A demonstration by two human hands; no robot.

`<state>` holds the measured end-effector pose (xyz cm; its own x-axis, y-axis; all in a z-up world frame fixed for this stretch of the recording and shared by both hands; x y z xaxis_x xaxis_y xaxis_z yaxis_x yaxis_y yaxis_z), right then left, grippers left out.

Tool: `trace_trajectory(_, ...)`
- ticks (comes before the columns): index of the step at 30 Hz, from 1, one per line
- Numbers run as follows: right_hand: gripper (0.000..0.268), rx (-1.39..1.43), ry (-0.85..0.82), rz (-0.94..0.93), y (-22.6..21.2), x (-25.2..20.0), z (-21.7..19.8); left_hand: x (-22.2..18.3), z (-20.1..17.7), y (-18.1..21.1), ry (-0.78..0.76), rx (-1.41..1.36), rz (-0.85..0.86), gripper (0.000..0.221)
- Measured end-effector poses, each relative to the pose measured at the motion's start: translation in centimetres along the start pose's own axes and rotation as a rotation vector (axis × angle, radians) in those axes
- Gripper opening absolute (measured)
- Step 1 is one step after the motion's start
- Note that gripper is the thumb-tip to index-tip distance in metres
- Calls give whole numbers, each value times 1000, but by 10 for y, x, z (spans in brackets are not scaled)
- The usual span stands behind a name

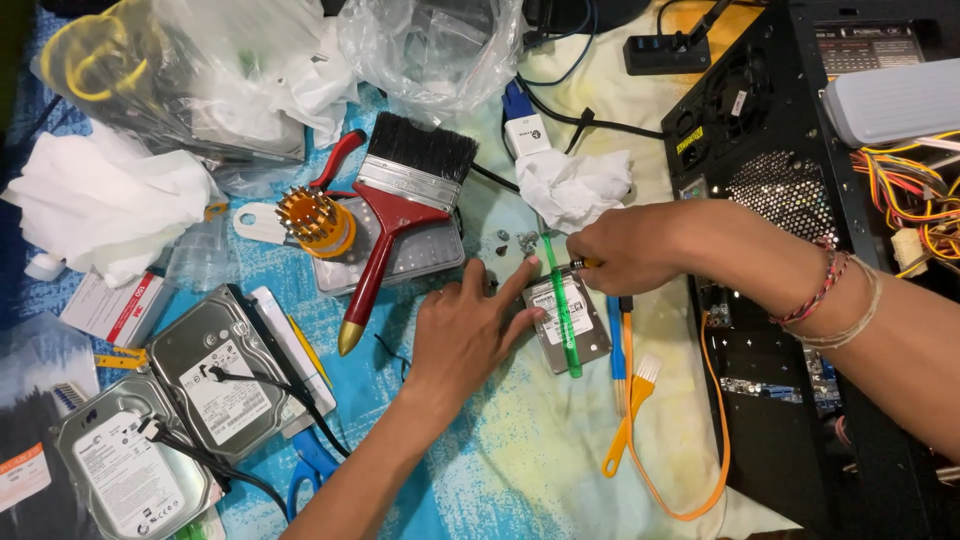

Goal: Repairing a computer by unfastening components with a screwdriver and repositioning internal hardware.

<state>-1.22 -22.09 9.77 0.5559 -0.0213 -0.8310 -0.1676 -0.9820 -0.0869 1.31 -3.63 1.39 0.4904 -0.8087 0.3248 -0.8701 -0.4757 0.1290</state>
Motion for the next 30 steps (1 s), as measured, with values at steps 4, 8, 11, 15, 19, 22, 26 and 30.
trace_trajectory(4,45,-7,4,1,0,-1,1,-1,2,-2,47,-12,-42,57)
trace_trajectory(8,43,-14,13,-2,6,8,6,1,0,-3,73,-28,-86,65)
trace_trajectory(11,43,-23,17,-6,6,10,7,0,1,-4,87,-22,-93,68)
trace_trajectory(15,44,-16,13,-8,2,4,2,2,-1,-6,56,-69,-91,66)
trace_trajectory(19,45,-26,-3,-7,0,2,3,-1,10,-8,53,-47,-91,64)
trace_trajectory(22,44,-19,14,-14,1,4,3,-1,8,-7,54,-33,-88,61)
trace_trajectory(26,44,-10,6,-4,-2,-2,-1,1,0,-7,66,-60,-62,52)
trace_trajectory(30,38,2,-3,-8,-2,-5,2,-1,8,-8,78,-55,-87,54)
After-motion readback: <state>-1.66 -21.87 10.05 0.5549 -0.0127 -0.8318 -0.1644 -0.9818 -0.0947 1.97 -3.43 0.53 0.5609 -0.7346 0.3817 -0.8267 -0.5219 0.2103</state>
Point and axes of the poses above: each hand's wrist, its own x-axis towards the middle knuckle, its own z-axis out of the palm, y = z × x, the point moved 4 cm from there along x, towards the middle knuckle, and after that the axes turned 2 degrees about -z, right-handed, at the moved point
